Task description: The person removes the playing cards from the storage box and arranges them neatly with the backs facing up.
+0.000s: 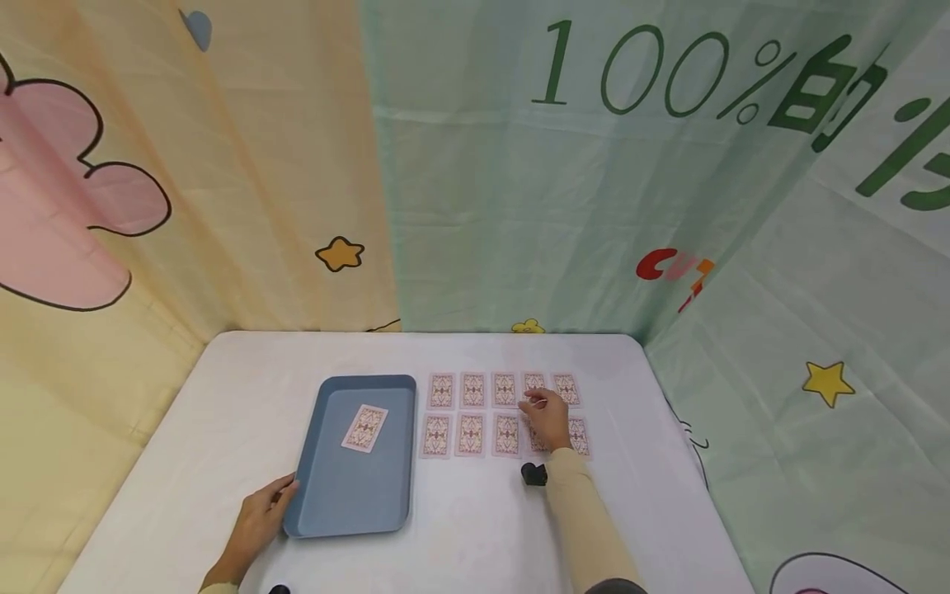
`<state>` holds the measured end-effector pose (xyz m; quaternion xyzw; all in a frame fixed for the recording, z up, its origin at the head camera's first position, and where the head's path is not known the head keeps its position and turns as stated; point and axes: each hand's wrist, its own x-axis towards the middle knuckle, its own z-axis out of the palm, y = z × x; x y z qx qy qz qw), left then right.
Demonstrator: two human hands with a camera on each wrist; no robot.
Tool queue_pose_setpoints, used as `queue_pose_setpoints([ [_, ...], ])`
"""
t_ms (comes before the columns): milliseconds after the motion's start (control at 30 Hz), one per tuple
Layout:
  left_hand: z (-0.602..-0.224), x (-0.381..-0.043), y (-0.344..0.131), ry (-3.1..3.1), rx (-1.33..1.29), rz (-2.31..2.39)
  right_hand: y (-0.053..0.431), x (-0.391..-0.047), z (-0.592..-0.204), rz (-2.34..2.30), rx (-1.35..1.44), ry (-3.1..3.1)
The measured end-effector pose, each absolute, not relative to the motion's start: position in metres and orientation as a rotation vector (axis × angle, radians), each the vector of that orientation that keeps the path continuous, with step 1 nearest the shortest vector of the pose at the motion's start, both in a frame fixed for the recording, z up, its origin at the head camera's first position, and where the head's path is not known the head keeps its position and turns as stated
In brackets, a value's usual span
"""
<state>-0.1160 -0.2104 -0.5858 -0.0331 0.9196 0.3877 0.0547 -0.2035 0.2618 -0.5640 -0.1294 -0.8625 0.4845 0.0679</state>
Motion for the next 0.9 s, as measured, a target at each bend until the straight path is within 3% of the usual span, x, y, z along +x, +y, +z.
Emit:
queue_pose_setpoints([
  [900, -0.585, -0.116, -0.210, 2.781, -0.093, 1.196, 0.109, -0.233, -0.549, 1.565, 0.218, -2.592],
])
